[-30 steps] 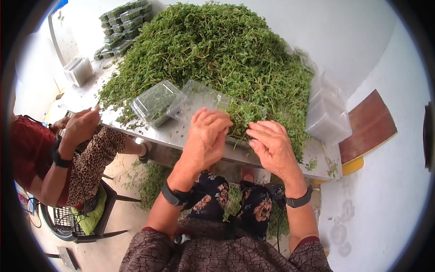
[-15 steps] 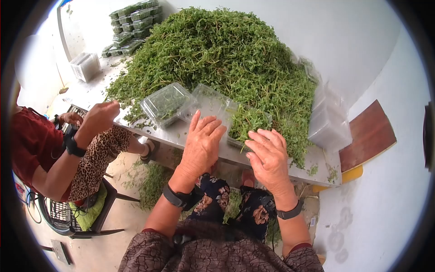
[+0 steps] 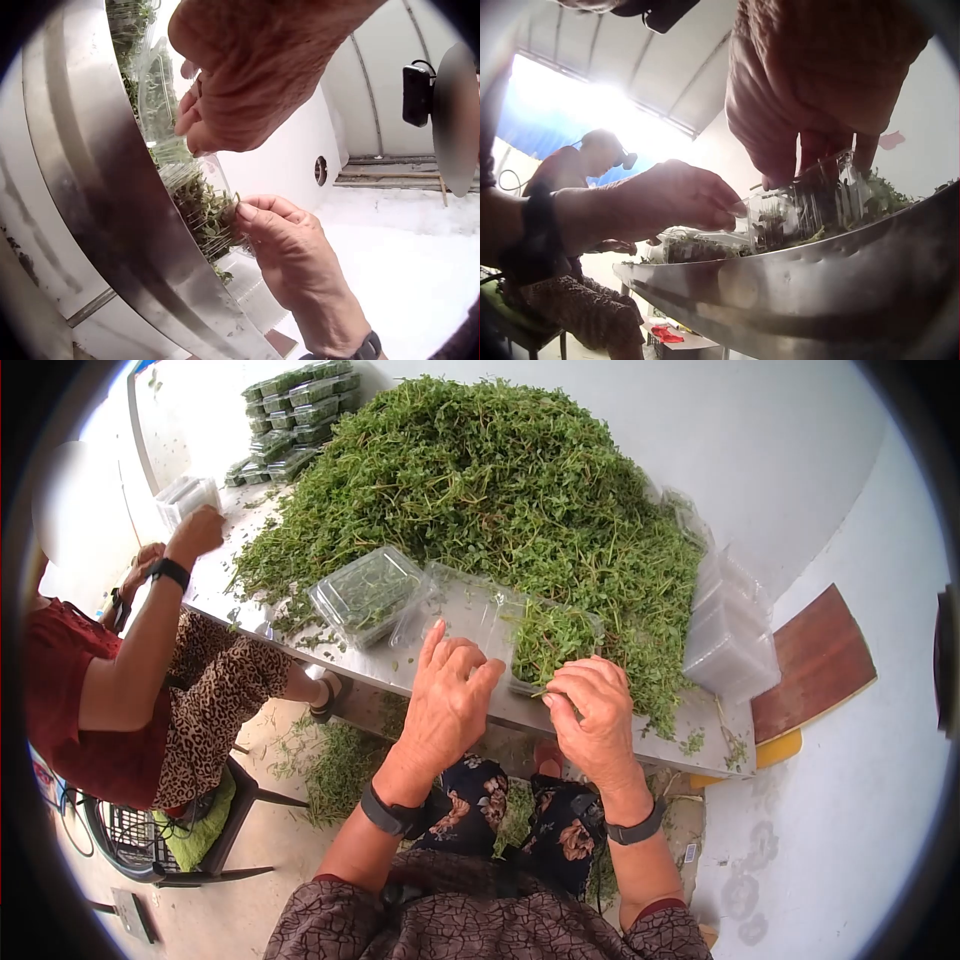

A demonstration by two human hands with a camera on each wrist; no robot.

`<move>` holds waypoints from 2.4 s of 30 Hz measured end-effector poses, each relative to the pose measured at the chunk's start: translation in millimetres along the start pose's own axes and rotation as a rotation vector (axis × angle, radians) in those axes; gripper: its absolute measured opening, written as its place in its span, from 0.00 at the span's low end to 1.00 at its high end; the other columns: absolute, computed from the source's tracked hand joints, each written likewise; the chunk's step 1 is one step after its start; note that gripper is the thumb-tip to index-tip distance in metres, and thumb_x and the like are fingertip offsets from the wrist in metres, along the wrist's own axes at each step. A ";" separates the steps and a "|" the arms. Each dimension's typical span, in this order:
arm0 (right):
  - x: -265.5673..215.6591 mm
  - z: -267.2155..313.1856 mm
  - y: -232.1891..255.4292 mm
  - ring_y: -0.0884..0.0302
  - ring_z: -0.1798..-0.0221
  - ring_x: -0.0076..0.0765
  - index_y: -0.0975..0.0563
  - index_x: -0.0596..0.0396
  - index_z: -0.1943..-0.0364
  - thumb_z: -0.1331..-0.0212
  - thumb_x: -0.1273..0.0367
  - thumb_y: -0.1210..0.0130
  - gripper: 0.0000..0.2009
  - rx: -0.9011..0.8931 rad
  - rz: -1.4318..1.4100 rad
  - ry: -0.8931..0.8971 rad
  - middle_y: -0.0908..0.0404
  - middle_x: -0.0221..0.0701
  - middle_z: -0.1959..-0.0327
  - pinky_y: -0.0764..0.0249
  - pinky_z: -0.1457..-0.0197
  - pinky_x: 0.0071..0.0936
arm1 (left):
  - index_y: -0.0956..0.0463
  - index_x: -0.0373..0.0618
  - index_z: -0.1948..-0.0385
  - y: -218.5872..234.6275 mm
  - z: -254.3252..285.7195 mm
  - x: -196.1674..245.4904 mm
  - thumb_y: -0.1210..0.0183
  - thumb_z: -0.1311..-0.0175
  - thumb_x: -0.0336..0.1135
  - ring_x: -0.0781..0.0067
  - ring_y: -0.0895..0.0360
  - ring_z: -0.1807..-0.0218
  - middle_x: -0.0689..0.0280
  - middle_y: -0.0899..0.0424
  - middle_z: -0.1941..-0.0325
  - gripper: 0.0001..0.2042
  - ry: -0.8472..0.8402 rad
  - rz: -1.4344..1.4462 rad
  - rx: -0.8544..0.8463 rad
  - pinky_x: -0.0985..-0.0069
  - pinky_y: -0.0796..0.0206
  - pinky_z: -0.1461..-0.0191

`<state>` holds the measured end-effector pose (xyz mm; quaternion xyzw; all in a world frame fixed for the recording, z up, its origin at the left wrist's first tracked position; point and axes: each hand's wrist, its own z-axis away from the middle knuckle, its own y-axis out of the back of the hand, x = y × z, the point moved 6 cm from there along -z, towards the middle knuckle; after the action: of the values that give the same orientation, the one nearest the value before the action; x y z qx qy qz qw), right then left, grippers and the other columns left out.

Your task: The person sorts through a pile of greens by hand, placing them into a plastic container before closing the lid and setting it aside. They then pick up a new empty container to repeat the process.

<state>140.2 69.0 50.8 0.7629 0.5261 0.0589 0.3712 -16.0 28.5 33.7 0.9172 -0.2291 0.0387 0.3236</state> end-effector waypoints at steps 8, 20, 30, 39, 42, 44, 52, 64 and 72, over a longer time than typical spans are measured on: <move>9.7 -4.6 0.0 0.24 0.60 0.43 0.22 0.57 0.77 0.55 0.75 0.37 0.04 0.020 -0.070 -0.124 0.20 0.33 0.73 0.33 0.48 0.39 | 0.25 0.43 0.62 -1.0 2.7 5.4 0.43 0.54 0.21 0.60 0.27 0.53 0.63 0.28 0.65 0.14 -0.013 0.014 -0.030 0.50 0.43 0.30; 11.6 -16.7 -10.3 0.29 0.68 0.44 0.26 0.55 0.81 0.52 0.71 0.37 0.09 -0.097 0.151 -0.278 0.24 0.32 0.78 0.36 0.54 0.39 | 0.23 0.40 0.63 0.1 3.2 20.6 0.42 0.57 0.23 0.60 0.27 0.53 0.61 0.29 0.66 0.15 -0.031 -0.025 -0.064 0.51 0.43 0.29; 0.2 -6.6 8.6 0.24 0.53 0.44 0.18 0.56 0.68 0.47 0.71 0.40 0.05 -0.096 0.097 -0.129 0.17 0.34 0.64 0.38 0.37 0.45 | 0.23 0.43 0.63 1.2 6.7 17.3 0.37 0.56 0.22 0.62 0.25 0.55 0.64 0.28 0.67 0.15 -0.001 0.015 -0.028 0.51 0.41 0.30; -0.7 -11.4 14.2 0.26 0.43 0.48 0.20 0.60 0.55 0.43 0.69 0.42 0.13 -0.074 0.142 -0.114 0.19 0.43 0.50 0.45 0.29 0.51 | 0.21 0.42 0.65 6.2 5.8 24.3 0.39 0.57 0.22 0.62 0.26 0.54 0.63 0.28 0.67 0.13 -0.014 0.006 -0.044 0.49 0.41 0.31; 5.7 -4.9 -0.5 0.26 0.43 0.49 0.20 0.60 0.56 0.41 0.68 0.44 0.13 -0.168 0.144 -0.107 0.20 0.43 0.49 0.45 0.29 0.51 | 0.21 0.41 0.65 7.0 6.2 27.0 0.39 0.57 0.22 0.62 0.26 0.54 0.63 0.28 0.67 0.13 -0.024 0.003 -0.054 0.49 0.41 0.31; 6.5 -5.1 -4.6 0.26 0.44 0.50 0.20 0.61 0.56 0.39 0.67 0.45 0.13 -0.179 0.138 -0.109 0.20 0.44 0.49 0.45 0.29 0.51 | 0.21 0.41 0.65 7.5 5.4 28.1 0.39 0.57 0.22 0.62 0.26 0.54 0.63 0.28 0.67 0.13 -0.029 -0.005 -0.063 0.49 0.41 0.30; 5.0 -1.0 -6.4 0.28 0.41 0.48 0.20 0.61 0.56 0.39 0.66 0.46 0.14 -0.195 0.142 -0.059 0.20 0.42 0.48 0.45 0.30 0.52 | 0.21 0.41 0.64 11.6 0.1 25.0 0.38 0.52 0.23 0.60 0.25 0.52 0.62 0.25 0.65 0.11 0.030 0.074 -0.104 0.51 0.41 0.30; 8.6 2.7 -4.7 0.29 0.40 0.46 0.20 0.61 0.55 0.40 0.65 0.44 0.14 -0.187 0.111 -0.076 0.21 0.41 0.47 0.46 0.30 0.51 | 0.26 0.36 0.53 -15.4 -22.0 7.4 0.43 0.43 0.24 0.50 0.27 0.41 0.51 0.23 0.49 0.14 0.128 -0.012 -0.194 0.52 0.45 0.29; 12.2 4.3 -5.9 0.30 0.40 0.48 0.21 0.63 0.53 0.40 0.65 0.44 0.16 -0.164 0.096 -0.058 0.21 0.43 0.47 0.46 0.29 0.52 | 0.23 0.36 0.56 -22.0 -23.5 33.0 0.43 0.48 0.22 0.56 0.25 0.45 0.55 0.20 0.53 0.15 0.041 0.112 -0.285 0.52 0.46 0.28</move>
<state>143.2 78.1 40.3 0.7557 0.4714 0.0973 0.4441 25.0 44.9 46.7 0.8468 -0.2765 0.0423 0.4525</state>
